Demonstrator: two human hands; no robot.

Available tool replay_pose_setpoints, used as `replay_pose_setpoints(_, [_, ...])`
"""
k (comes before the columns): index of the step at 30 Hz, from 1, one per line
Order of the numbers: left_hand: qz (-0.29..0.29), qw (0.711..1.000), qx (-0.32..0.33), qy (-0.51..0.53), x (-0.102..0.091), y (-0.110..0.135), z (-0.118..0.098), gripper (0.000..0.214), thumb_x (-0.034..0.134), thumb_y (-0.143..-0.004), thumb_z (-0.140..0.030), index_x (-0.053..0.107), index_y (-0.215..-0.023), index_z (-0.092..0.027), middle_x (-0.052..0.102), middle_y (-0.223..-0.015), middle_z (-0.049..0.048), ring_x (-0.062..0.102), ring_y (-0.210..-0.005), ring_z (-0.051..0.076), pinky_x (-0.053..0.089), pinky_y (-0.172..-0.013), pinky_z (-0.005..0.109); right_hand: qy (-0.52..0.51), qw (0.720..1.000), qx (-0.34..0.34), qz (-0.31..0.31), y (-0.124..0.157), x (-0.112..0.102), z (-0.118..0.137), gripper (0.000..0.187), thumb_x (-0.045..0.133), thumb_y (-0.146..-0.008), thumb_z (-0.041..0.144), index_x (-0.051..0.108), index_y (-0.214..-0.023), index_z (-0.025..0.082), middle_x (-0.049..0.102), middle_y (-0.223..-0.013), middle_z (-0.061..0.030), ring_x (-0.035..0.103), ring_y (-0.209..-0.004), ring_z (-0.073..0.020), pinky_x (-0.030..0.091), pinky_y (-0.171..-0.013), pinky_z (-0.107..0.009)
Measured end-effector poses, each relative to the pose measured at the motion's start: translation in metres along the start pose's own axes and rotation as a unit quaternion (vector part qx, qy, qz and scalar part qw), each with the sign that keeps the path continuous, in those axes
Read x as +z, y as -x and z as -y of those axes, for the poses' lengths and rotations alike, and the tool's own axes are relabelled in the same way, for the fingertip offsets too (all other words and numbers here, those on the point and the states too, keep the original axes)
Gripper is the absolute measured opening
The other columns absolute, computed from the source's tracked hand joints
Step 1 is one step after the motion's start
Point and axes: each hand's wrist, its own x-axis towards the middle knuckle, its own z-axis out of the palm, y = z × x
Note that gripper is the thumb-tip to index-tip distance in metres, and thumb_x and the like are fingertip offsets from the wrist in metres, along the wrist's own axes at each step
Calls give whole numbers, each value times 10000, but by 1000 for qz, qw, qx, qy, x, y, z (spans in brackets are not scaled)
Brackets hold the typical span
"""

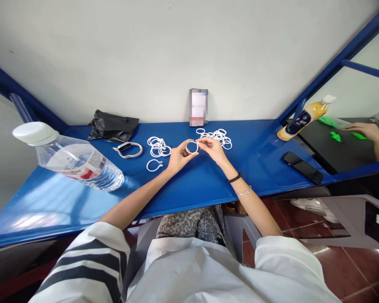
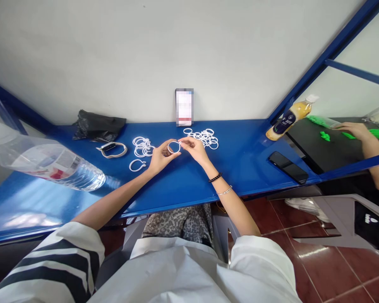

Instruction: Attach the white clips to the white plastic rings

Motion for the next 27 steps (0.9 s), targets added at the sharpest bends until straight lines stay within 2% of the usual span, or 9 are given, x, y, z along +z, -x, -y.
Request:
replay_pose_setpoints(11, [3, 1000, -7, 6, 0, 1, 0, 560, 764, -720, -434, 624, -1181, -148, 545, -593, -38, 461, -477, 76, 411, -473, 192, 30, 1000, -3, -7, -2, -2, -3, 301, 725, -746, 475, 733, -871, 201, 725, -896, -51, 663, -833, -193, 522, -772, -326])
replay_pose_setpoints(22, [10, 1000, 9, -25, 0, 1, -2, 460, 729, -746, -459, 640, -1077, -152, 561, -612, -27, 459, -461, 71, 408, -453, 186, 48, 999, -10, -6, -1, -2, -2, 307, 712, -757, 493, 713, -840, 197, 718, -869, -49, 658, -816, -191, 516, -771, -329])
replay_pose_setpoints(27, [25, 999, -21, -10, 0, 0, 1, 509, 681, -793, -466, 592, -1176, -144, 568, -637, -24, 516, -492, 88, 449, -484, 195, 53, 999, -6, -4, 0, 2, 1, 331, 712, -746, 514, 697, -812, 190, 703, -822, -46, 637, -758, -177, 508, -737, -322])
